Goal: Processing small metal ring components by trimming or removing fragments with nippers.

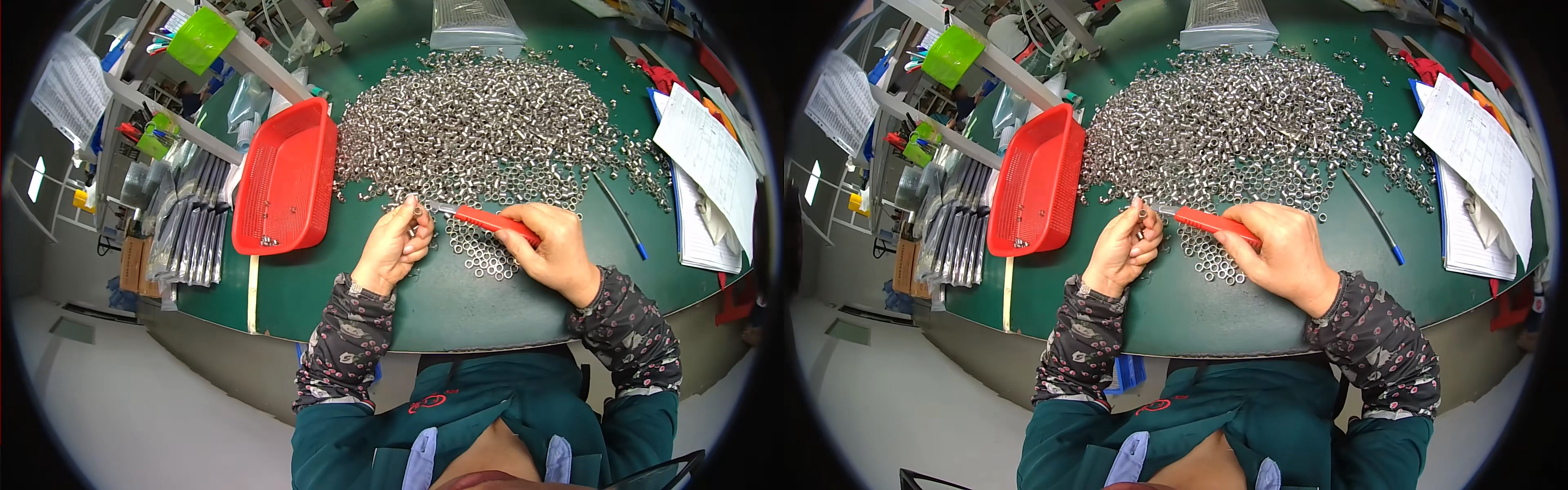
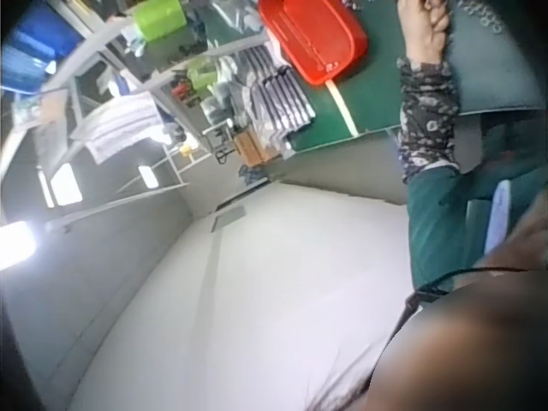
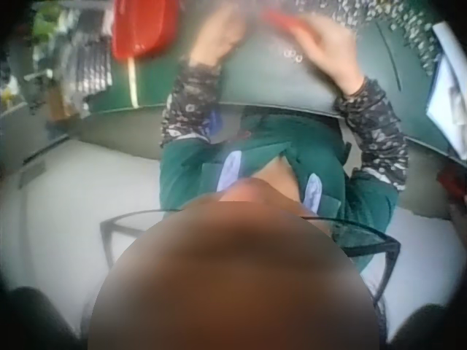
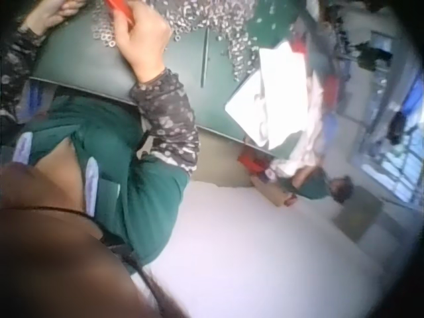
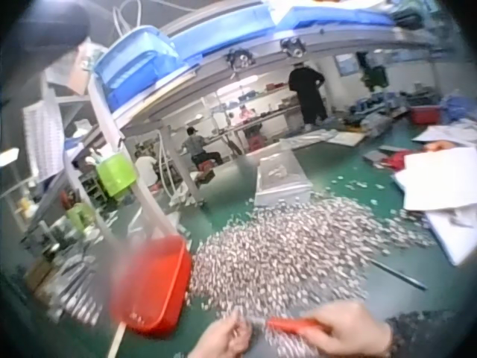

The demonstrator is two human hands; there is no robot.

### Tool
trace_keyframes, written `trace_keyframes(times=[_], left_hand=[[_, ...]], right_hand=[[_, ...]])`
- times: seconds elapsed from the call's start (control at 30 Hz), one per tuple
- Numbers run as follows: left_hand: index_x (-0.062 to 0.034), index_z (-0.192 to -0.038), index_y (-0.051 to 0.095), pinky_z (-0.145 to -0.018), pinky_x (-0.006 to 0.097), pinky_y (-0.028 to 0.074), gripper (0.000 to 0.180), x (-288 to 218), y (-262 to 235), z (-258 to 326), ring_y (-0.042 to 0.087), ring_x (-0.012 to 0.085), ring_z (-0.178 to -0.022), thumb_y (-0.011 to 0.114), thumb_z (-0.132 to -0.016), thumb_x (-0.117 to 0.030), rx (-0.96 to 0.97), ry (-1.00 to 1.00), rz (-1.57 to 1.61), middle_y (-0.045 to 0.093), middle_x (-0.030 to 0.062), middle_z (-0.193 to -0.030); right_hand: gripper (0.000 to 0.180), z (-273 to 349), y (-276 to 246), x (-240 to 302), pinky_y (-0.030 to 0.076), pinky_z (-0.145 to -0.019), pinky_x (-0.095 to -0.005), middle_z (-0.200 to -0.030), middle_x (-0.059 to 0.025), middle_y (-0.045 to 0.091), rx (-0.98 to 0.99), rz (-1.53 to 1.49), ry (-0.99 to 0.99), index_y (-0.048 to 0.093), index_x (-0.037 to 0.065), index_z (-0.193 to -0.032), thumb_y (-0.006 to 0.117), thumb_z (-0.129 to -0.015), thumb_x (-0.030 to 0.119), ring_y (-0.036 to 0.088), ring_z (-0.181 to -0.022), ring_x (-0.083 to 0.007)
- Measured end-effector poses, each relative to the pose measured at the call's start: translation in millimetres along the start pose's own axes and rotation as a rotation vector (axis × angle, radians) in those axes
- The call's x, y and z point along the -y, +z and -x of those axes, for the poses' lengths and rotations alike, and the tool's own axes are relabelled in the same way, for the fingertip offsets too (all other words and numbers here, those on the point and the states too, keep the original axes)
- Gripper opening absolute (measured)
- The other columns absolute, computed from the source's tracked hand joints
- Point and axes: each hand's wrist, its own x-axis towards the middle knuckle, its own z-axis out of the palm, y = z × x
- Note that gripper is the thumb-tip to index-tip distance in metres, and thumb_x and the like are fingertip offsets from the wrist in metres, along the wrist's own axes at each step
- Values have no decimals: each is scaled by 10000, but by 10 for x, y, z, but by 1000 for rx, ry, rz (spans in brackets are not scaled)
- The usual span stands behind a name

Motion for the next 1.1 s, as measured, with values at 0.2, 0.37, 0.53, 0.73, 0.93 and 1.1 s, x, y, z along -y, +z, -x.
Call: trace_keyframes(times=[0.2,0.37,0.53,0.73,0.93,1.1], left_hand=[[-78,-760,462,-347,170,200,377,-3,-19,9,270,40,-426,374,-986,-367,21,-6,-15,420,18,-661],[-80,-757,459,-345,170,200,373,4,-51,7,273,40,-420,384,-983,-367,85,-1,-19,419,19,-639],[-80,-766,471,-349,173,202,351,11,-17,18,290,42,-415,415,-976,-355,-10,5,-5,444,27,-618],[-79,-764,483,-351,175,200,342,27,-31,-5,292,42,-412,430,-972,-345,17,16,-47,464,20,-623],[-83,-742,492,-352,181,208,339,28,-18,-7,319,38,-411,481,-951,-349,6,16,-100,477,-4,-613],[-82,-741,476,-348,176,201,340,20,-8,-5,297,40,-410,438,-969,-332,7,17,-79,462,13,-629]], right_hand=[[163,0,-17,3,460,-508,-342,-677,-113,620,74,11,22,646,28,-830,691,-752,164,606,-571,-260],[165,5,-10,1,459,-510,-350,-669,-119,617,103,-54,97,650,25,-822,680,-760,175,607,-566,-268],[165,4,-8,18,463,-514,-350,-670,-122,618,137,-88,110,653,25,-829,673,-769,178,611,-572,-268],[178,4,0,9,456,-497,-350,-653,-130,615,149,-97,163,655,23,-822,668,-779,196,607,-551,-267],[176,-1,-1,29,453,-492,-348,-650,-129,616,171,-51,181,657,24,-821,669,-778,195,606,-547,-260],[153,24,31,30,455,-494,-341,-662,-117,619,57,14,34,654,32,-832,685,-763,164,607,-558,-254]])
